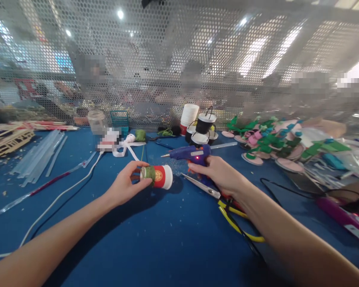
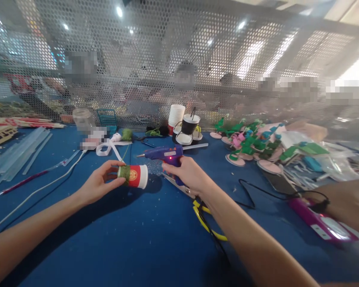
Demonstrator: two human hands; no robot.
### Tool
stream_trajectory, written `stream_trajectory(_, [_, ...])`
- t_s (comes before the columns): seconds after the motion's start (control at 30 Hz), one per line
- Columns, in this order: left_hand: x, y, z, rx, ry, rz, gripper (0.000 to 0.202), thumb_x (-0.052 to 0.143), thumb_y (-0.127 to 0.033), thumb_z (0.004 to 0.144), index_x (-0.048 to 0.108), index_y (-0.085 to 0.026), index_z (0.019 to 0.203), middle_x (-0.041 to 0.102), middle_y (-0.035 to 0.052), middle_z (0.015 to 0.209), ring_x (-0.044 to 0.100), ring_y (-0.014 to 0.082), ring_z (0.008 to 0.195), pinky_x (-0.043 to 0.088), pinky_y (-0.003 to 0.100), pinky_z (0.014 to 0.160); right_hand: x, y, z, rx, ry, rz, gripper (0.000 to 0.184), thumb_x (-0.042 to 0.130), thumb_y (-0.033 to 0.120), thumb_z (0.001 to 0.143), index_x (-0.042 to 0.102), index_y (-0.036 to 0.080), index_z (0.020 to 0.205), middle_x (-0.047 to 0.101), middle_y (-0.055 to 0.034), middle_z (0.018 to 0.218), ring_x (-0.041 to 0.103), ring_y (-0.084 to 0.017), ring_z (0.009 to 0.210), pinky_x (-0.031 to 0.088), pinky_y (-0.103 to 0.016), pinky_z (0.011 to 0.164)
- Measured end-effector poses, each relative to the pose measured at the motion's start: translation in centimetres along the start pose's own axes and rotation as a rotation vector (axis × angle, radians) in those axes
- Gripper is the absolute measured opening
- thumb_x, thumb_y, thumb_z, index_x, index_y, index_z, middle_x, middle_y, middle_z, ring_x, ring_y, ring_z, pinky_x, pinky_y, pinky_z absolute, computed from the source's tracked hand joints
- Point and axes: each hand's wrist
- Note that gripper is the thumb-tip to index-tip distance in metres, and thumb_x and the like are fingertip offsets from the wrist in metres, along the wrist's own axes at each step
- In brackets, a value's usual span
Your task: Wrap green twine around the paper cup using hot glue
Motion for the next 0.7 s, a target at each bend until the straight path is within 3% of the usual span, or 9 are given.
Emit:
stream_trajectory(0.17, [0.1,0.1,-0.2,0.055,-0.008,0.063,0.034,0.061,-0.032,0.070,0.051,-0.016,0.099,0.055,0.0070,0.099,0.058,0.0199,0.087,0.052,0.037,0.074,0.6,-0.7,3.3,0.020,-0.033,-0.007,0.018,0.060,0.025,0.071,0.053,0.014,0.059,0.054,0.0026,0.050,0.045,-0.006,0.042,0.036,-0.018,0.040])
stream_trajectory(0.37, [0.0,0.0,-0.5,0.190,0.043,0.203,0.031,0.059,-0.026,0.074,0.050,-0.018,0.102,0.048,0.0066,0.104,0.053,0.0196,0.094,0.052,0.035,0.077,2.2,-1.9,5.5,0.031,-0.071,-0.240,0.027,0.050,0.026,0.080,0.048,0.016,0.055,0.050,0.0017,0.047,0.049,-0.009,0.042,0.041,-0.021,0.044])
stream_trajectory(0.53, [0.1,-0.2,-0.7,0.256,0.062,0.267,0.031,0.060,-0.020,0.072,0.050,-0.018,0.101,0.046,0.0071,0.104,0.050,0.0202,0.098,0.052,0.035,0.079,2.5,-2.6,6.4,-0.019,-0.138,-0.561,0.030,0.053,0.031,0.079,0.052,0.015,0.054,0.060,-0.0114,0.063,0.061,-0.025,0.072,0.044,-0.032,0.063])
stream_trajectory(0.63, [0.2,-0.3,-0.8,0.279,0.065,0.291,0.032,0.060,-0.020,0.072,0.050,-0.018,0.102,0.044,0.0080,0.106,0.049,0.0212,0.100,0.051,0.036,0.080,2.9,-2.1,6.1,-0.032,-0.198,-0.707,0.029,0.053,0.029,0.079,0.060,0.009,0.059,0.060,-0.0223,0.082,0.058,-0.034,0.089,0.041,-0.041,0.072])
stream_trajectory(0.7, [0.2,-0.3,-0.8,0.279,0.055,0.311,0.032,0.061,-0.021,0.071,0.051,-0.018,0.102,0.043,0.0091,0.110,0.049,0.0230,0.103,0.051,0.038,0.081,3.4,-1.1,5.2,-0.062,-0.237,-0.775,0.024,0.054,0.028,0.079,0.064,0.009,0.068,0.058,-0.0232,0.092,0.053,-0.035,0.098,0.039,-0.044,0.077])
Point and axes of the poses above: each hand's wrist, its own z-axis towards the middle knuckle, its own x-axis out of the palm, y = z × x
